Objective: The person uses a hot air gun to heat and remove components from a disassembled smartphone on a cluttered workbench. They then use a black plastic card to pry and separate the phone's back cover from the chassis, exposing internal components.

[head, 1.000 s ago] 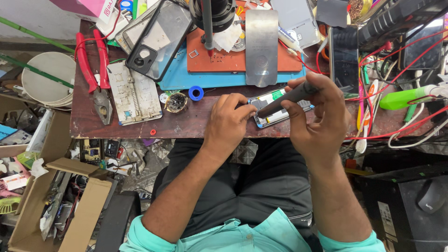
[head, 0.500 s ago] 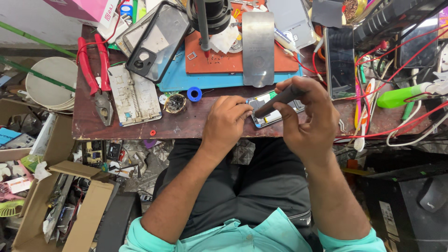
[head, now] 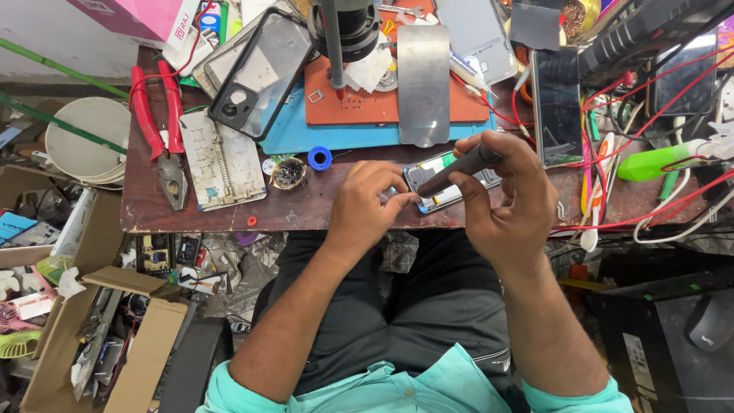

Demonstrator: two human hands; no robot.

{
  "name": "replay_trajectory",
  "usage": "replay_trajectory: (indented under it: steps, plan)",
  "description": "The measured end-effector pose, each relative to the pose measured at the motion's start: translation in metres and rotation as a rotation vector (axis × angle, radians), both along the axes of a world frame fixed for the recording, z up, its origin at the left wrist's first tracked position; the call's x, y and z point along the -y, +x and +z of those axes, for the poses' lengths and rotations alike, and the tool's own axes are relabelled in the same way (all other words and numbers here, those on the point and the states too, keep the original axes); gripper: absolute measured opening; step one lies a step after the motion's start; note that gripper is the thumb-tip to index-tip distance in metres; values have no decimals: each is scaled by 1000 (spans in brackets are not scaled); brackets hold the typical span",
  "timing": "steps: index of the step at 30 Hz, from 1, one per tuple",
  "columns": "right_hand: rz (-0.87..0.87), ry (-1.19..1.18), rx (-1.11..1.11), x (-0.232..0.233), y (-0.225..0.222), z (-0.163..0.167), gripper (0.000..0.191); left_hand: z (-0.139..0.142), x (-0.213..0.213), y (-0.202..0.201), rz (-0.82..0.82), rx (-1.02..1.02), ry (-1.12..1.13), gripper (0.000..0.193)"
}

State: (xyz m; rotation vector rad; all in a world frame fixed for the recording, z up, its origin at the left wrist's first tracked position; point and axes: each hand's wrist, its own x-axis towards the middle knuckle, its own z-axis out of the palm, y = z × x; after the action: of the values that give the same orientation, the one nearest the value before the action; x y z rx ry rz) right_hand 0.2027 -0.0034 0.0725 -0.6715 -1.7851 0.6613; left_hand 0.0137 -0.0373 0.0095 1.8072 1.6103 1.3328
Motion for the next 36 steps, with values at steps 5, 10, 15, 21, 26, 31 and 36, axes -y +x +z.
replay_trajectory:
  steps: [5, 10, 15, 21, 26, 31, 36]
  plan:
    - [-3, -27, -8, 0, 1, 0, 54, -6, -1, -3, -48, -27, 7, 18]
    - [-11, -50, -55, 3, 3, -3, 53, -11, -1, -3, -57, -41, 28, 18]
    - [-16, -88, -143, 6, 7, -6, 59, -12, 0, -3, -53, -48, 53, 19]
    - [-58, -146, -246, 4, 9, -7, 61, -2, 1, 0, -32, -33, 99, 14]
    - [-124, -198, -413, -2, 22, -1, 65, 18, -1, 2, 127, -361, 186, 10]
    - [-104, -180, -188, -9, 32, 3, 58, 27, -50, -20, 352, -732, 60, 7]
    - [-57, -159, -95, -9, 25, 7, 56, 21, -75, -41, 439, -850, 92, 10]
